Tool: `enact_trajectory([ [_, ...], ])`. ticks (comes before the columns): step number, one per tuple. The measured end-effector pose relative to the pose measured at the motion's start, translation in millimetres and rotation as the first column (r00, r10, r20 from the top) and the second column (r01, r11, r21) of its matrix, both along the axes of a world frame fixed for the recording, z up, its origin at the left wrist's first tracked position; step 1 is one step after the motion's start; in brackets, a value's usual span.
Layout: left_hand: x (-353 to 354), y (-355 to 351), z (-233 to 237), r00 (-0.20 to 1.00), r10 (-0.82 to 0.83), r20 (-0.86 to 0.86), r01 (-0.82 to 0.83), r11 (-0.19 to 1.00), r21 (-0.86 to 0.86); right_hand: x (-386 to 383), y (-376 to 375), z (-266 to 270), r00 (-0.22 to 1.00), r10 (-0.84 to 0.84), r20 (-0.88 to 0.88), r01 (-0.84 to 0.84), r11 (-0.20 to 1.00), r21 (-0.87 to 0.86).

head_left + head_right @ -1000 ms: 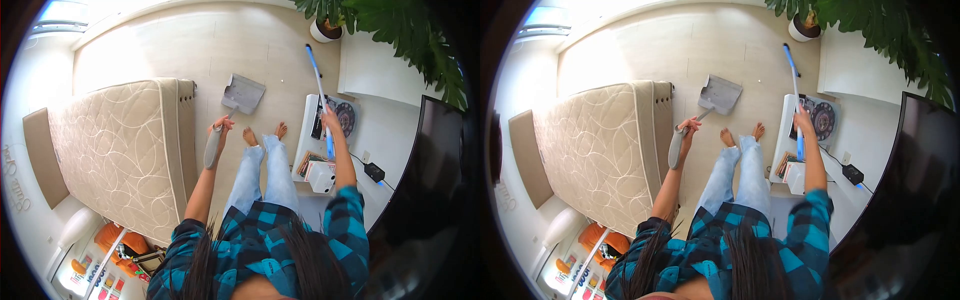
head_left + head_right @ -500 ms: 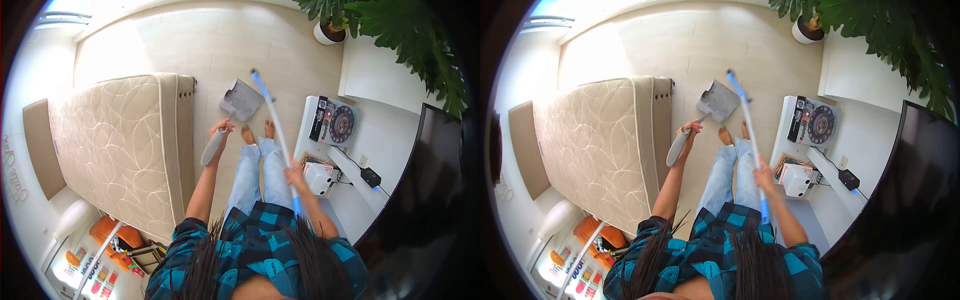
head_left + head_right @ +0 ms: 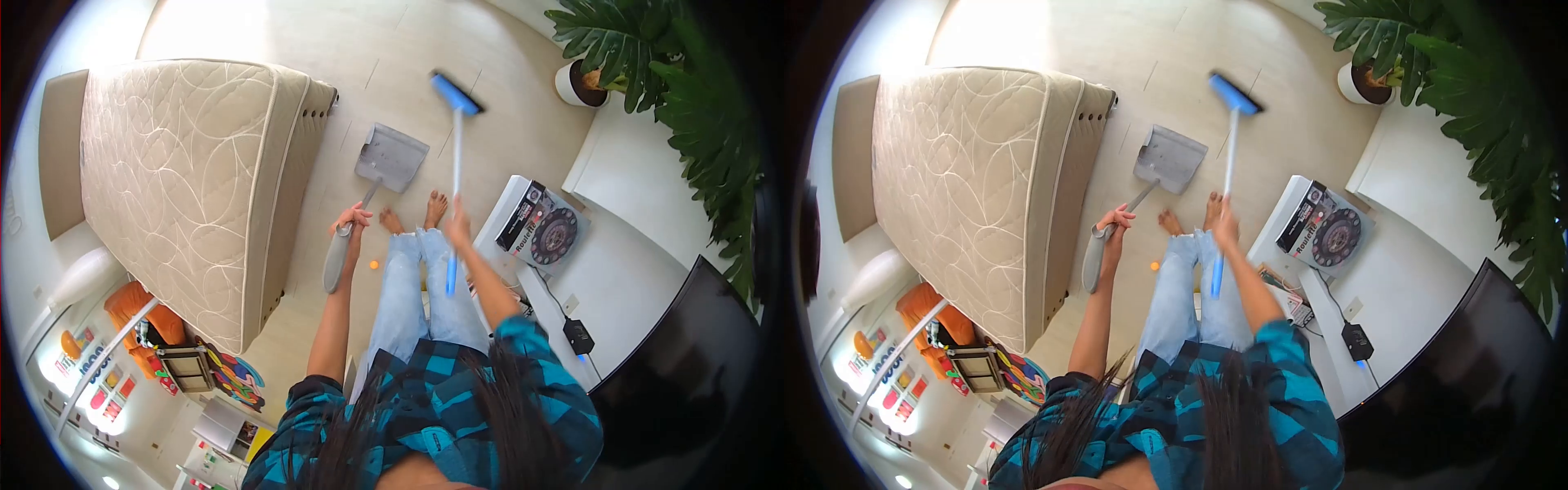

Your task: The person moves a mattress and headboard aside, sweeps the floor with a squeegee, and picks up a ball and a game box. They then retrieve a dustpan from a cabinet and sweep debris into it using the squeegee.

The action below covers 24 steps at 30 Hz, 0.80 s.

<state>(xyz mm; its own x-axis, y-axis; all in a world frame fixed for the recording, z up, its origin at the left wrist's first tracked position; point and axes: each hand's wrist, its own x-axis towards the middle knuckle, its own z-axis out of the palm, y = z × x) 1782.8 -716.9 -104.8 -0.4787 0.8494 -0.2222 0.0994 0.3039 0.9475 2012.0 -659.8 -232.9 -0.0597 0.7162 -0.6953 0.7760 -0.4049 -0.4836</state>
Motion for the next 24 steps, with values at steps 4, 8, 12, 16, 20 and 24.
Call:
enact_trajectory([
  [4,-3.6,-0.6,-6.2,0.997,0.077,0.024,-0.077,0.997,-0.008,60.0,-83.4,82.4,0.966,0.043,-0.254,-0.067,0.994,-0.087],
  [8,-15.1,-22.4,-11.3,0.997,0.068,0.029,-0.071,0.995,0.077,90.5,-10.1,117.2,0.968,-0.098,-0.231,0.064,0.987,-0.15],
  [12,-17.9,-57.2,13.0,0.974,0.192,0.122,-0.186,0.981,-0.064,58.3,170.9,18.1,0.95,-0.13,-0.285,0.107,0.99,-0.095],
  [16,-22.8,-90.3,19.4,0.945,0.31,0.102,-0.304,0.95,-0.071,-55.2,231.1,-48.4,0.979,-0.12,-0.162,0.137,0.986,0.095],
  [20,-32.9,-110.5,10.3,0.913,0.4,0.081,-0.394,0.915,-0.084,-120.5,167.7,-61.7,0.974,0.214,0.073,-0.219,0.973,0.074],
  [24,-36.5,-129.9,5.1,0.894,0.439,0.087,-0.428,0.896,-0.119,-71.5,7.9,-52.1,0.762,0.621,0.182,-0.63,0.777,-0.014],
])
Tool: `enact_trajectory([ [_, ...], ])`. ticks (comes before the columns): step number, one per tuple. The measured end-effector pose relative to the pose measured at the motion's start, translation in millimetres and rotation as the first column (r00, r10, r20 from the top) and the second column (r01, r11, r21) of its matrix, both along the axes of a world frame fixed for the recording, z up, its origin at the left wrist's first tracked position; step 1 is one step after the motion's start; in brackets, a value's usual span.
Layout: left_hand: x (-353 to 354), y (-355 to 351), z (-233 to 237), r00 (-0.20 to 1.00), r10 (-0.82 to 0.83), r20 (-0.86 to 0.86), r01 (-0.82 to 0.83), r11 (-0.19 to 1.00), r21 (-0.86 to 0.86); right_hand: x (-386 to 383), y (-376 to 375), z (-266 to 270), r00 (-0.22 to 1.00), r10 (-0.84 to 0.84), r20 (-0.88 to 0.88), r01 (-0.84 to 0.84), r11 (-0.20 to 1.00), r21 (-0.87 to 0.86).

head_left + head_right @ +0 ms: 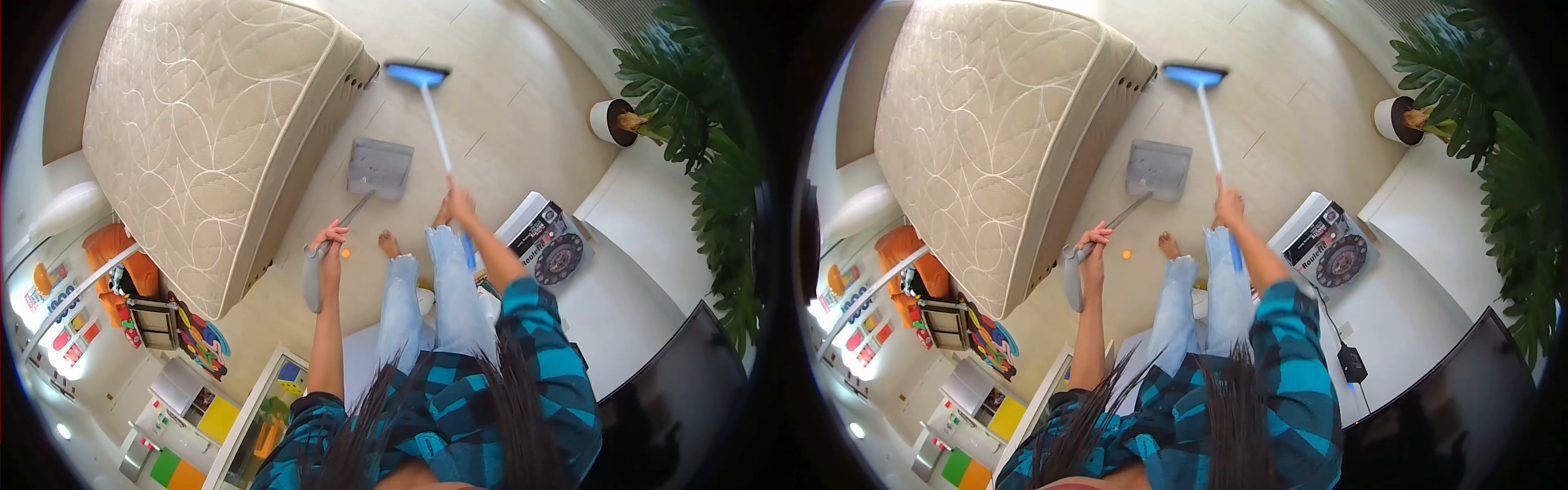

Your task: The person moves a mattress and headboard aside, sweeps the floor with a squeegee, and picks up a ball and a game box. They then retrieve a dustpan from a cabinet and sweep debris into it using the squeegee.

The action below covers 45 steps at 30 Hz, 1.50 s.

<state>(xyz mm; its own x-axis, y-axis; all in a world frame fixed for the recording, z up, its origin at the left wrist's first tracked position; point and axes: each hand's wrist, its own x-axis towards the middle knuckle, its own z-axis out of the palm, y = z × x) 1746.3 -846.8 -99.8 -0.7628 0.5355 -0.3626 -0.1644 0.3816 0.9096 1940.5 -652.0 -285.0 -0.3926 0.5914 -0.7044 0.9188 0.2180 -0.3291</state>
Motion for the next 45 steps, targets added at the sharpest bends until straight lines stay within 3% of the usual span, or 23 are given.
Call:
enact_trajectory([
  [1,-1.3,-1.4,0.9,1.0,-0.008,-0.005,0.008,1.0,0.004,39.1,-65.4,-40.7,0.93,0.224,-0.291,0.016,0.766,0.643],
  [2,-3.5,-3.6,2.2,1.0,-0.02,-0.014,0.02,1.0,0.009,44.5,-69.2,53.8,0.995,-0.019,-0.095,0.003,0.986,-0.165],
  [6,-13.6,-25.9,2.2,0.998,-0.054,0.011,0.053,0.997,0.053,126.7,-113.0,175.2,0.953,-0.255,-0.165,0.17,0.899,-0.405],
  [8,-18.7,-41.9,11.2,0.987,-0.16,0.011,0.158,0.984,0.083,136.0,-111.9,247.9,0.851,-0.522,0.054,0.476,0.724,-0.498],
  [9,-23.8,-46.5,12.9,0.976,-0.219,0.004,0.217,0.97,0.105,156.0,-114.1,231.4,0.855,-0.51,-0.097,0.451,0.822,-0.349],
  [11,-27.8,-66.9,8.8,0.958,-0.284,0.03,0.281,0.956,0.087,181.2,-91.6,189.1,0.771,-0.596,-0.226,0.569,0.803,-0.177],
  [12,-32.0,-72.8,3.7,0.949,-0.313,0.034,0.309,0.948,0.079,178.1,-56.3,171.2,0.777,-0.613,-0.142,0.596,0.789,-0.15],
  [13,-35.8,-75.4,3.0,0.943,-0.333,0.009,0.331,0.939,0.094,178.0,-24.8,143.6,0.678,-0.682,-0.274,0.623,0.731,-0.278],
  [15,-35.0,-80.0,3.5,0.93,-0.366,-0.025,0.367,0.924,0.111,163.8,21.2,68.0,0.698,-0.691,-0.188,0.673,0.723,-0.155],
  [17,-34.1,-83.5,-12.1,0.912,-0.406,-0.056,0.41,0.906,0.108,128.6,-12.8,-3.9,0.402,-0.827,-0.394,0.796,0.528,-0.295],
  [18,-37.9,-85.6,-18.8,0.897,-0.436,-0.07,0.441,0.891,0.104,98.4,-53.6,6.7,0.628,-0.721,-0.294,0.744,0.667,-0.047],
  [21,-36.1,-89.8,-30.4,0.886,-0.46,-0.061,0.464,0.875,0.14,65.7,-202.4,23.8,0.819,-0.54,-0.195,0.558,0.828,0.054],
  [22,-36.0,-86.0,-23.1,0.887,-0.457,-0.07,0.462,0.877,0.133,58.1,-231.1,63.4,0.828,-0.558,-0.057,0.544,0.823,-0.165],
  [23,-35.1,-80.0,-10.1,0.887,-0.455,-0.079,0.462,0.878,0.128,73.9,-274.9,55.8,0.859,-0.365,-0.358,0.414,0.908,0.068],
  [25,-29.7,-79.8,0.8,0.889,-0.453,-0.068,0.458,0.882,0.114,78.9,-257.8,168.9,0.801,-0.598,-0.031,0.518,0.718,-0.466],
  [30,-34.0,-93.1,17.4,0.892,-0.448,-0.056,0.451,0.888,0.085,162.0,-210.0,164.8,0.742,-0.628,-0.234,0.566,0.775,-0.281],
  [32,-32.1,-106.3,23.9,0.907,-0.419,-0.03,0.42,0.906,0.046,202.0,-150.6,79.8,0.85,-0.461,-0.255,0.505,0.85,0.149],
  [33,-31.5,-112.8,26.6,0.913,-0.408,-0.018,0.408,0.913,0.023,191.2,-104.9,91.0,0.77,-0.601,-0.213,0.621,0.783,0.036],
  [34,-30.0,-117.7,31.6,0.907,-0.42,-0.023,0.42,0.907,0.02,193.5,-69.7,66.2,0.791,-0.57,-0.222,0.608,0.769,0.194],
  [36,-22.7,-126.5,39.1,0.896,-0.443,-0.026,0.444,0.896,0.022,197.1,-3.0,33.5,0.501,-0.814,-0.294,0.843,0.536,-0.049],
  [38,-18.0,-135.2,36.0,0.884,-0.467,-0.039,0.467,0.884,0.011,195.3,36.0,-3.8,0.31,-0.948,-0.068,0.946,0.315,-0.075],
  [40,-12.6,-141.5,35.3,0.889,-0.458,-0.03,0.457,0.889,-0.015,180.5,30.0,-34.9,0.185,-0.977,-0.102,0.977,0.195,-0.09],
  [45,-1.7,-150.3,38.2,0.9,-0.436,-0.023,0.435,0.9,-0.031,77.2,-85.5,-3.6,0.202,-0.962,-0.185,0.971,0.222,-0.095],
])
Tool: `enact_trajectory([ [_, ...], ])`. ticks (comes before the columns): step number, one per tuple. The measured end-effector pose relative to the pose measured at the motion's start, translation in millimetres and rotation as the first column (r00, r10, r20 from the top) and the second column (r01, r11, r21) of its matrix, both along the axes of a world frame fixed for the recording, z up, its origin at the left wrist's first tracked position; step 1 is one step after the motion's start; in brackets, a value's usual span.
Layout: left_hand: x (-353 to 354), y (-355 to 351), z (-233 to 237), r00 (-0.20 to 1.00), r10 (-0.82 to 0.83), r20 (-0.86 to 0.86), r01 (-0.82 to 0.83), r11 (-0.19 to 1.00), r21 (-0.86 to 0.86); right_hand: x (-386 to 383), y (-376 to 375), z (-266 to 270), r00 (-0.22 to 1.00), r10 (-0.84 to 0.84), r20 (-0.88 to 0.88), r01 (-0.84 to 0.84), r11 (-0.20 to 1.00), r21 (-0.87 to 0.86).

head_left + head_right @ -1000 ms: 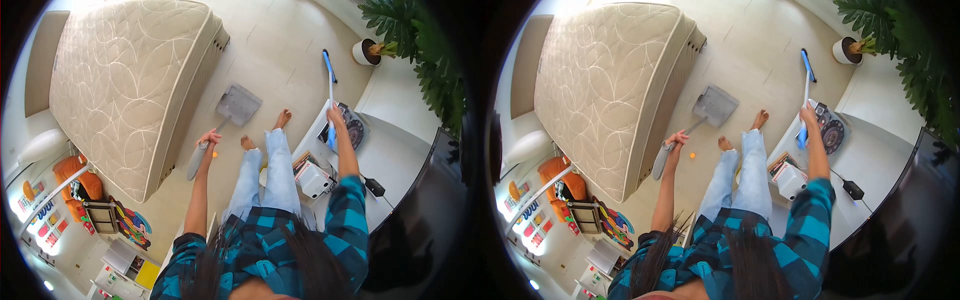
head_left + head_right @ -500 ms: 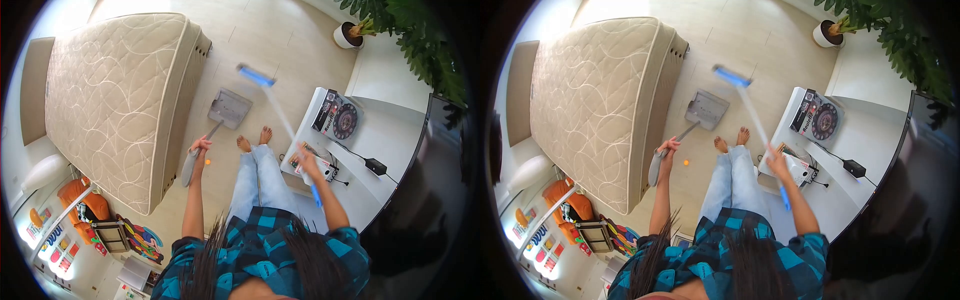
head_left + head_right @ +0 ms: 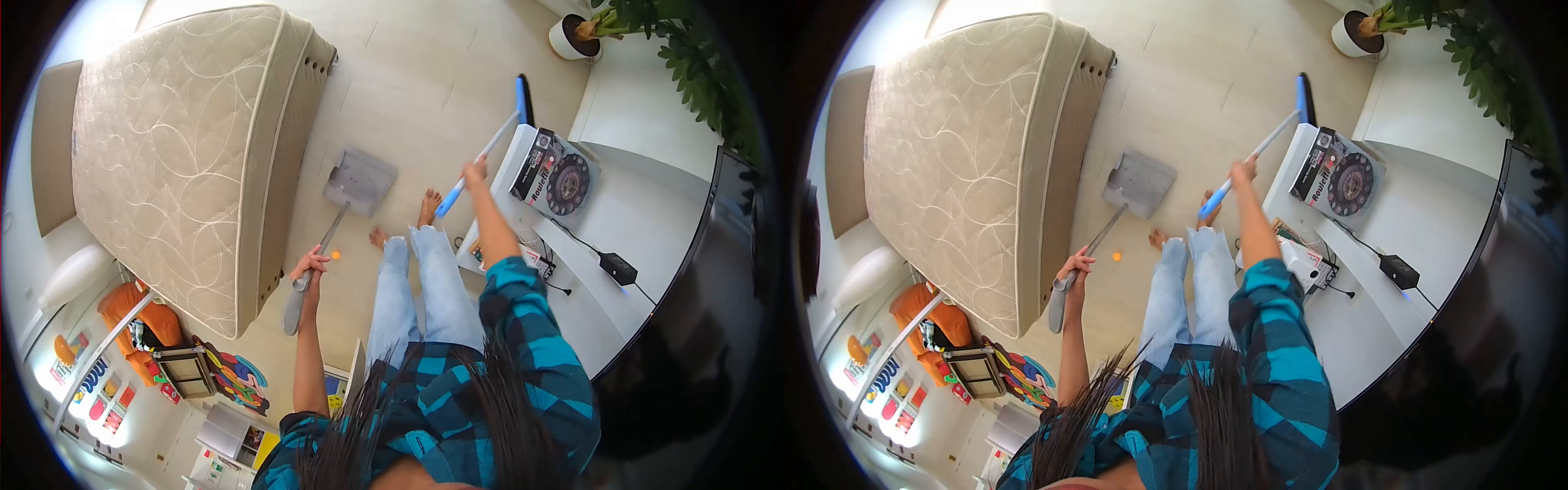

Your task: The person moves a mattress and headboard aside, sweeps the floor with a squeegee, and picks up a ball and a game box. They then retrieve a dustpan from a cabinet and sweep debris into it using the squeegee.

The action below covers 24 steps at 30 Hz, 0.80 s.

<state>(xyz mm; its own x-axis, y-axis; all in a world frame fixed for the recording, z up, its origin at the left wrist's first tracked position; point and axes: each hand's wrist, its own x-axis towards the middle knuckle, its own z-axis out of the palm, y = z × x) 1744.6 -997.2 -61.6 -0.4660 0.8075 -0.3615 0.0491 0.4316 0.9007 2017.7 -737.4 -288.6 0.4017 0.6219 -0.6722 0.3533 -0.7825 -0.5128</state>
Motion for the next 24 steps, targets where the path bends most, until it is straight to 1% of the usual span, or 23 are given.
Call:
enact_trajectory([
  [2,0.9,-2.7,2.7,1.0,-0.003,-0.008,0.003,1.0,0.003,-8.2,-53.2,-46.8,0.975,0.147,0.169,-0.157,0.987,0.045],
  [3,0.1,-5.1,2.7,1.0,-0.008,-0.01,0.008,1.0,0.006,-19.4,-62.8,1.2,0.995,0.094,0.038,-0.091,0.993,-0.079],
  [4,-2.3,-10.4,-1.3,0.999,-0.044,-0.012,0.044,0.998,0.048,-29.9,-70.5,62.9,0.996,0.024,-0.085,-0.042,0.977,-0.209],
  [5,-7.0,-16.4,-8.3,0.997,-0.08,-0.017,0.081,0.993,0.091,-27.4,-87.7,61.0,0.996,0.075,-0.046,-0.082,0.984,-0.161],
  [7,-17.7,-27.5,-13.1,0.991,-0.132,-0.016,0.133,0.98,0.146,-27.8,-133.9,36.0,0.985,0.17,0.034,-0.167,0.983,-0.078],
  [9,-23.4,-32.4,-18.6,0.985,-0.171,0.01,0.166,0.969,0.18,-41.0,-191.0,17.7,0.97,0.244,0.001,-0.242,0.961,-0.134],
  [10,-25.2,-37.8,-25.6,0.982,-0.188,0.006,0.184,0.963,0.198,-49.3,-220.6,18.6,0.96,0.28,-0.014,-0.278,0.947,-0.161],
  [12,-31.7,-44.0,-45.3,0.973,-0.231,-0.005,0.225,0.944,0.241,-71.4,-278.1,65.6,0.916,0.395,-0.075,-0.401,0.887,-0.231],
  [14,-30.2,-42.8,-51.9,0.982,-0.187,0.04,0.17,0.949,0.264,-72.0,-356.2,64.2,0.859,0.503,-0.092,-0.51,0.856,-0.085],
  [15,-32.9,-43.7,-52.0,0.985,-0.164,0.055,0.143,0.951,0.273,-62.0,-359.3,96.4,0.866,0.437,-0.245,-0.471,0.877,-0.1],
  [16,-37.5,-45.7,-50.8,0.985,-0.168,0.047,0.149,0.951,0.272,-42.3,-351.3,134.7,0.855,0.37,-0.365,-0.442,0.887,-0.136],
  [17,-40.9,-47.8,-48.9,0.986,-0.162,0.04,0.145,0.951,0.273,-25.2,-338.2,182.6,0.833,0.291,-0.47,-0.415,0.891,-0.184],
  [18,-44.2,-53.1,-46.5,0.988,-0.151,0.034,0.137,0.953,0.271,-10.4,-327.0,217.5,0.817,0.213,-0.537,-0.398,0.881,-0.256],
  [19,-46.5,-63.4,-41.0,0.988,-0.151,0.015,0.143,0.955,0.259,2.3,-323.5,240.7,0.836,0.211,-0.506,-0.395,0.872,-0.288],
  [20,-48.3,-67.6,-36.4,0.988,-0.152,-0.003,0.148,0.955,0.256,11.9,-318.4,252.2,0.856,0.214,-0.47,-0.389,0.867,-0.313],
  [21,-49.9,-71.4,-33.3,0.988,-0.154,-0.022,0.155,0.955,0.252,15.9,-317.0,252.4,0.888,0.311,-0.34,-0.409,0.871,-0.271],
  [22,-50.3,-81.0,-36.8,0.987,-0.159,0.014,0.149,0.947,0.286,19.1,-317.5,249.0,0.896,0.394,-0.203,-0.435,0.869,-0.234],
  [23,-48.3,-86.9,-42.1,0.985,-0.164,0.046,0.141,0.936,0.323,25.5,-309.3,233.7,0.908,0.387,-0.158,-0.409,0.901,-0.146],
  [24,-49.4,-90.8,-48.1,0.982,-0.173,0.077,0.134,0.923,0.361,31.7,-295.4,206.3,0.921,0.373,-0.115,-0.38,0.923,-0.052],
])
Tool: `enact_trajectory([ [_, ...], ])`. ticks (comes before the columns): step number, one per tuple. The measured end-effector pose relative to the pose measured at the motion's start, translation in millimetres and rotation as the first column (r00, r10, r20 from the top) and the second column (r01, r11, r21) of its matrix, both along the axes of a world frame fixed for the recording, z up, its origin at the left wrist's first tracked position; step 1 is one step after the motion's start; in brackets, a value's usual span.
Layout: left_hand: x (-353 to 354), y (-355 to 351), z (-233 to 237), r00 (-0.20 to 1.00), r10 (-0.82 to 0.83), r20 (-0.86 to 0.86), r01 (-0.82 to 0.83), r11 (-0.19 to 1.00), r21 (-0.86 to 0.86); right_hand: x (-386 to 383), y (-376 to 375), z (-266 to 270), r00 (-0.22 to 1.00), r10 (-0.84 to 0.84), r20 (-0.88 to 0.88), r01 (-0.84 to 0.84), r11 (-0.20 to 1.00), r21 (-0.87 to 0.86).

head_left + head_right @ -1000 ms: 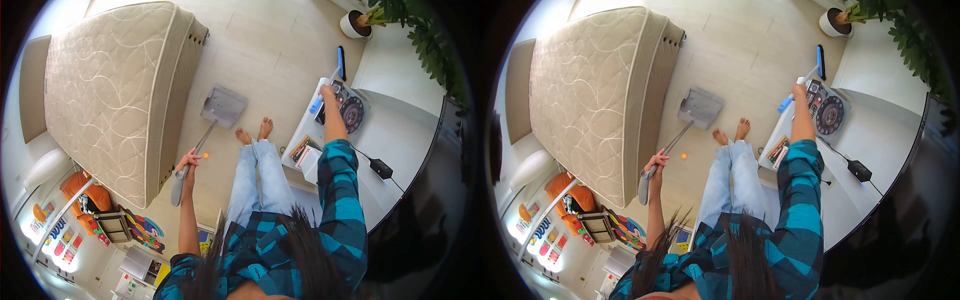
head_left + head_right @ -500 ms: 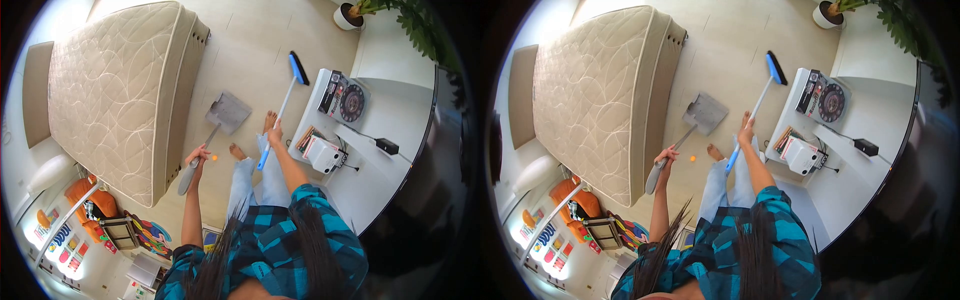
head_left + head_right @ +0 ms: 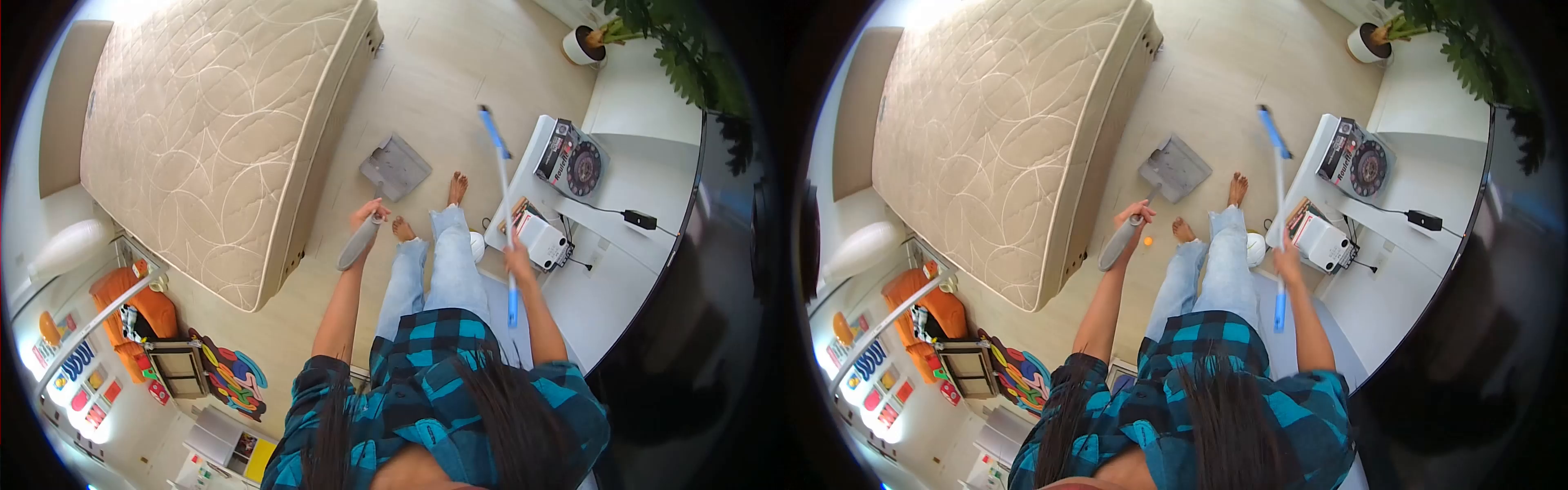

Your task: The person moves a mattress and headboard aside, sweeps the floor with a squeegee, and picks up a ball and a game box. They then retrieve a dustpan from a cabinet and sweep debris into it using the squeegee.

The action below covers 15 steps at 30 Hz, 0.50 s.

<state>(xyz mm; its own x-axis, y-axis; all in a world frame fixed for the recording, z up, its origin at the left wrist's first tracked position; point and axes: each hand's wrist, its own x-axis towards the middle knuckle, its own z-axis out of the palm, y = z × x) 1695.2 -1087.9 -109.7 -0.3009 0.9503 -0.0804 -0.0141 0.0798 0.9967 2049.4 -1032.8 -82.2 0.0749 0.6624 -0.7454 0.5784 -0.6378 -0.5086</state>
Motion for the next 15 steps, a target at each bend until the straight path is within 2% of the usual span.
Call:
enact_trajectory([
  [2,-0.9,-3.9,-7.9,0.998,-0.042,-0.039,0.042,0.999,-0.011,15.4,36.3,-71.8,0.991,-0.132,-0.026,0.13,0.989,-0.074],
  [3,0.9,-2.8,-11.3,0.996,-0.069,-0.056,0.069,0.998,-0.016,9.7,39.3,-115.4,0.958,-0.278,-0.069,0.266,0.953,-0.146],
  [5,7.3,0.3,-17.8,0.998,0.004,0.069,-0.005,1.0,0.011,-8.2,34.2,-192.2,0.819,-0.56,-0.125,0.505,0.807,-0.306],
  [6,9.0,0.4,-19.3,0.991,0.033,0.132,-0.036,0.999,0.015,-46.2,17.8,-202.3,0.797,-0.599,-0.079,0.552,0.775,-0.308],
  [7,7.6,3.3,-21.4,0.988,0.041,0.152,-0.04,0.999,-0.012,-94.6,0.5,-167.9,0.891,-0.447,-0.08,0.429,0.886,-0.178],
  [8,5.1,8.9,-22.2,0.984,0.043,0.172,-0.037,0.999,-0.039,-129.2,-14.9,-152.7,0.876,-0.477,-0.073,0.456,0.867,-0.2],
  [10,6.5,19.5,-20.1,0.978,0.045,0.203,-0.028,0.996,-0.086,-166.5,-49.8,-107.6,0.943,-0.317,-0.102,0.287,0.929,-0.235],
  [11,4.2,26.4,-17.9,0.978,0.043,0.204,-0.023,0.994,-0.102,-152.3,-45.5,-89.0,0.845,-0.461,-0.271,0.33,0.849,-0.413],
  [12,4.0,28.9,-15.4,0.977,0.044,0.209,-0.018,0.992,-0.124,-122.6,-40.1,-68.7,0.695,-0.604,-0.391,0.318,0.745,-0.586],
  [13,4.8,29.8,-12.6,0.973,0.065,0.219,-0.031,0.987,-0.157,-87.7,-24.4,-38.1,0.815,-0.377,-0.44,0.135,0.863,-0.488],
  [15,-1.0,32.2,-7.8,0.966,0.132,0.221,-0.086,0.975,-0.205,-49.0,4.4,33.3,0.88,-0.271,-0.391,0.072,0.889,-0.453],
])
